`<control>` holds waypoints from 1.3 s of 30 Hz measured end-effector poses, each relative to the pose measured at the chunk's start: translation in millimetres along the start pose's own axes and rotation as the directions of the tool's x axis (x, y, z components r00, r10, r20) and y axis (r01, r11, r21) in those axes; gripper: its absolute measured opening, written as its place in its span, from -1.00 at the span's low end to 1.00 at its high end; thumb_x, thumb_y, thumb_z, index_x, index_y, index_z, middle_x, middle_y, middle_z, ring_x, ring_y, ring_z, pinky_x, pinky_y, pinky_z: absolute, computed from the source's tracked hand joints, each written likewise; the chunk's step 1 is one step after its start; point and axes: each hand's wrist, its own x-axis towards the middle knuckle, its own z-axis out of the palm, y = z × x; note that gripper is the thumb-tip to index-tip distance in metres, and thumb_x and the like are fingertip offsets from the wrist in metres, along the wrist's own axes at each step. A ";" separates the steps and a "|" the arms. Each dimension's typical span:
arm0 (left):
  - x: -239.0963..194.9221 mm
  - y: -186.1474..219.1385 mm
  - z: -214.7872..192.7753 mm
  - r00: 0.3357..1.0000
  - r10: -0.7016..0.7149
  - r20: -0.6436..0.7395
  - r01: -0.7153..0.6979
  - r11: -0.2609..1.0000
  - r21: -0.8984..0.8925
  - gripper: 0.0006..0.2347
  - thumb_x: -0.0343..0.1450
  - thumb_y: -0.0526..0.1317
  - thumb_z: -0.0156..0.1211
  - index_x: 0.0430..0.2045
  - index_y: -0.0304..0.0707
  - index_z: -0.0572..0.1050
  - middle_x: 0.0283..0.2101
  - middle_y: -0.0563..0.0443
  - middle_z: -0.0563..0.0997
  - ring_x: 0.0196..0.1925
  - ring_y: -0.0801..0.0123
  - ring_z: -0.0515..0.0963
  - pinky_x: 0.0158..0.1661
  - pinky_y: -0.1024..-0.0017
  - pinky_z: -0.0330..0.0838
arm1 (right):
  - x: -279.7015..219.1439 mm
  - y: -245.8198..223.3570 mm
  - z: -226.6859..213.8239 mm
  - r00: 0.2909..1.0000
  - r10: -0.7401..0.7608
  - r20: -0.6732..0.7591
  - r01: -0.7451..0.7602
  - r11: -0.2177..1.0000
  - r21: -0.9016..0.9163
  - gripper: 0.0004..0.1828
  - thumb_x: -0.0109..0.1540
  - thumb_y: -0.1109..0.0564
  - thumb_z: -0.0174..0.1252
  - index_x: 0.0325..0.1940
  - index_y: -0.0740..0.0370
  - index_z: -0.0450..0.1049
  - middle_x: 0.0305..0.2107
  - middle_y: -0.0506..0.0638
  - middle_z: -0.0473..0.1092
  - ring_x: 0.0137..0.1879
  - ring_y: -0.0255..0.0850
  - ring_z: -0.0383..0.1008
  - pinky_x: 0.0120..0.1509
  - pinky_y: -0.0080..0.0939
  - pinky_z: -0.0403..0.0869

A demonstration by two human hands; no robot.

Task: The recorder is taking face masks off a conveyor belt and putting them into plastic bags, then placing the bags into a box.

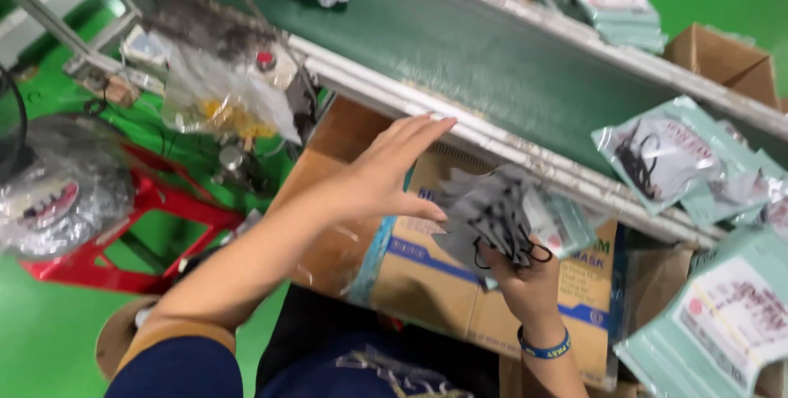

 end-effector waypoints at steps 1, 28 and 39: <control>-7.7 4.3 6.4 0.995 0.102 -0.006 -0.102 0.990 -0.092 -0.12 0.15 0.02 0.54 0.34 -0.31 0.18 0.15 -0.38 0.54 0.19 -0.21 0.53 0.15 0.13 0.40 | -7.1 -13.4 5.7 0.999 -0.024 0.031 0.025 1.000 -0.015 -0.54 0.18 0.37 0.30 0.18 0.40 0.48 -0.07 0.04 0.57 0.01 -0.23 0.56 0.14 -0.24 0.54; -145.9 -68.8 125.0 1.000 -0.024 -0.002 0.023 0.965 -0.260 -0.61 0.33 -0.26 0.38 0.05 -0.30 0.51 0.17 -0.17 0.59 0.30 -0.01 0.50 0.31 0.11 0.27 | -76.6 80.0 18.3 0.963 0.011 0.269 0.033 0.987 -0.158 -0.52 0.10 0.34 0.44 0.07 0.19 0.51 -0.07 0.08 0.38 0.05 -0.21 0.41 0.18 -0.23 0.40; -161.1 -90.8 136.6 0.834 -0.472 0.287 0.423 0.210 -0.882 -0.72 0.37 -0.34 0.35 -0.03 -0.33 0.57 -0.07 0.04 0.67 -0.02 0.39 0.61 0.07 0.36 0.50 | -61.8 37.8 13.3 0.881 0.247 0.403 -0.330 0.932 0.149 -0.78 0.25 0.23 0.22 -0.11 0.45 0.61 -0.29 0.03 0.61 -0.12 -0.28 0.58 0.03 -0.27 0.52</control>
